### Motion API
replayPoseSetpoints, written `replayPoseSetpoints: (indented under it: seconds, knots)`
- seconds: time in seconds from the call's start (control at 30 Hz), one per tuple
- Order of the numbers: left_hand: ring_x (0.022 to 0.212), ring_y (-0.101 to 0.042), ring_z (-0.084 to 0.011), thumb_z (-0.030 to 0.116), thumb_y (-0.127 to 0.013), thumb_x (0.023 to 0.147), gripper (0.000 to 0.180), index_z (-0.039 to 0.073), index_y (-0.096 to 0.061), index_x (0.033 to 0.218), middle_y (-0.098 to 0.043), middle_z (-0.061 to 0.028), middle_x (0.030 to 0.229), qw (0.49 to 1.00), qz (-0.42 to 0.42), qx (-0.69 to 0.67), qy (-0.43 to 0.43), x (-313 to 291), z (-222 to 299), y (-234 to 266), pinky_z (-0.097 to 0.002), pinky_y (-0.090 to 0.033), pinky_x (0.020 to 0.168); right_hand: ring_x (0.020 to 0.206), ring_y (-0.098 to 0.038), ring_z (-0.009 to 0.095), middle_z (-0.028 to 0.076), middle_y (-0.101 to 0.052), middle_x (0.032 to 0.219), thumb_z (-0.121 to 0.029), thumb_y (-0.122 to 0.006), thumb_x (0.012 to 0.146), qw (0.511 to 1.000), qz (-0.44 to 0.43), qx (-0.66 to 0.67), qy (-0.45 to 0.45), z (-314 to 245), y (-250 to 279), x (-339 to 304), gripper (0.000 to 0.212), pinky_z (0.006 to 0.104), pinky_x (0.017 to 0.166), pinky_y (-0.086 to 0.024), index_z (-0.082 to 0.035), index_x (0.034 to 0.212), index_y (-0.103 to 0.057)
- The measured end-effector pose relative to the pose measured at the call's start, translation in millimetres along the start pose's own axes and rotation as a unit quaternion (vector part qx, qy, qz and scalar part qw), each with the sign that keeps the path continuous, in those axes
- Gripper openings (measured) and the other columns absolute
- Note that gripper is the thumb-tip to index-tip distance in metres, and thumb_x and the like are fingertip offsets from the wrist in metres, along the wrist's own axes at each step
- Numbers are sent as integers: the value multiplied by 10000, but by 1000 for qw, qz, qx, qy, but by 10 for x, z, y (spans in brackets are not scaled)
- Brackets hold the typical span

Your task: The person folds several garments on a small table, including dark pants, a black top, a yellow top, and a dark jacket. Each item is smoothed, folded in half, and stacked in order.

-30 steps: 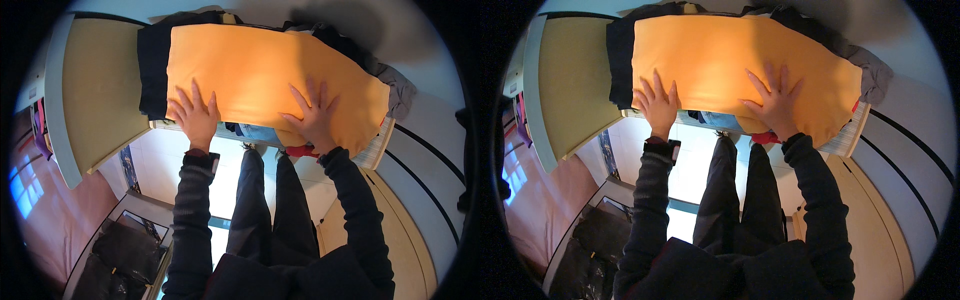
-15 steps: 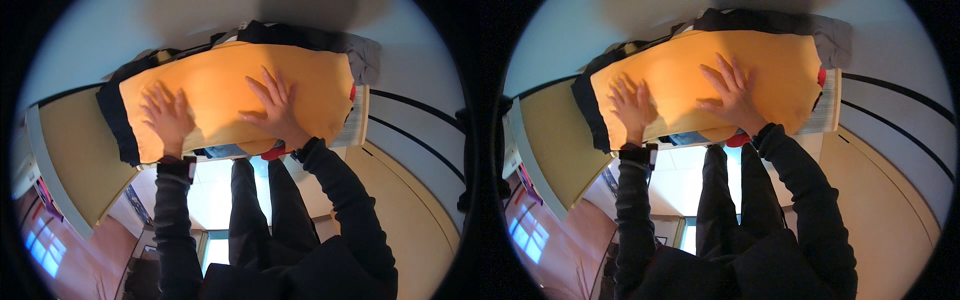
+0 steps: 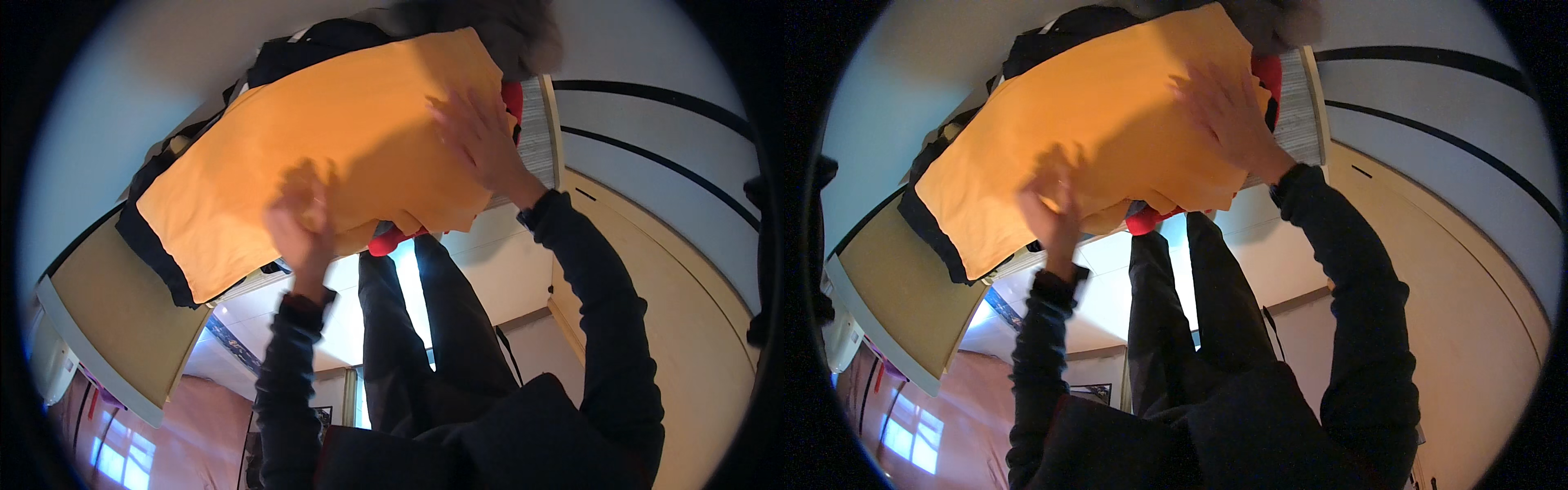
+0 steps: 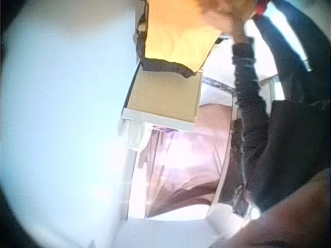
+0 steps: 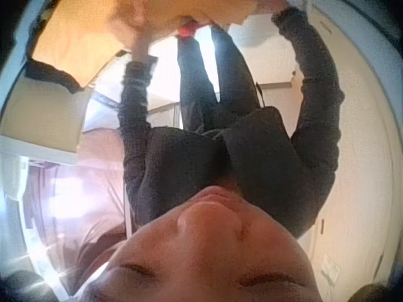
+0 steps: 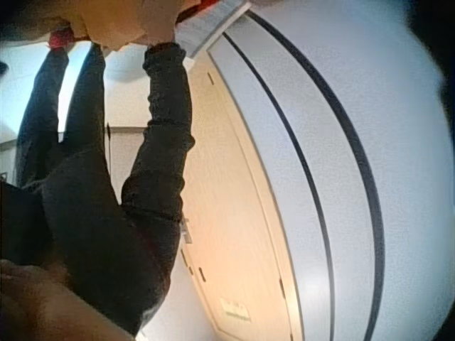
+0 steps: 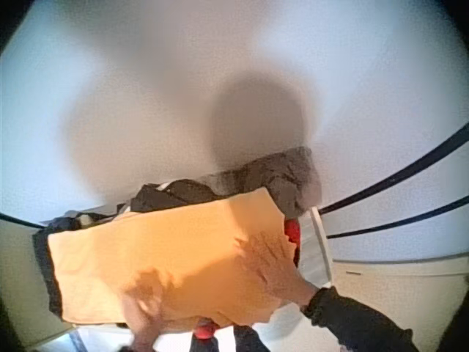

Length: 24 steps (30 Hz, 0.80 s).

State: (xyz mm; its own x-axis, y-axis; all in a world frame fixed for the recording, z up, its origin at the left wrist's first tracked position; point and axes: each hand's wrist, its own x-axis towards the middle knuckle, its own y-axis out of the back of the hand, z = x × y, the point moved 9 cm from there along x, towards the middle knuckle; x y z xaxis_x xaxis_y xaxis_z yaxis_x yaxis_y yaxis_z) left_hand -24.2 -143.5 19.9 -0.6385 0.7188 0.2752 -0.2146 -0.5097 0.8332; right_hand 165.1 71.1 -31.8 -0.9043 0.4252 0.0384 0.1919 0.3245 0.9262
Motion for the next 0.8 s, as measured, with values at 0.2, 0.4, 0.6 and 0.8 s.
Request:
replayPoseSetpoints:
  seconds: [0.2, 0.4, 0.6, 0.8]
  knots:
    - [937, -629, -181, 164, -662, 918, 343, 0, -495, 1169, -655, -120, 997, 877, -230, -269, 326, -1374, 501, -802, -296, -520, 752, 1477, -131, 297, 49, -254, 1570, -414, -396, 1009, 995, -31, -88, 18, 223, -66, -696, 461, 627, 1142, -58, -268, 1447, -401]
    - [1100, -581, -189, 164, -654, 928, 384, -16, -463, 1208, -590, -122, 1166, 738, -208, -463, 445, -1600, 443, -1282, -295, -426, 975, 1195, -455, 324, 168, -484, 1263, -314, -584, 940, 983, 84, 42, -155, 605, 115, -1020, 362, 509, 999, -339, -93, 1216, -511]
    - [1144, -542, -166, 144, -664, 921, 396, -5, -463, 1227, -555, -102, 1233, 689, -206, -520, 460, -1540, 566, -1361, -287, -400, 1004, 896, -530, 274, 125, -559, 928, -200, -693, 872, 915, 79, 231, -322, 490, -140, -1292, 267, 381, 784, -409, -28, 1007, -540]
    - [1190, -509, -159, 129, -678, 908, 472, 2, -406, 1272, -513, -105, 1292, 706, -180, -480, 489, -1571, 544, -1181, -278, -397, 1010, 851, -497, 305, 115, -525, 881, -301, -671, 881, 912, 242, 125, -305, 573, 52, -1091, 299, 417, 729, -397, -46, 950, -530]
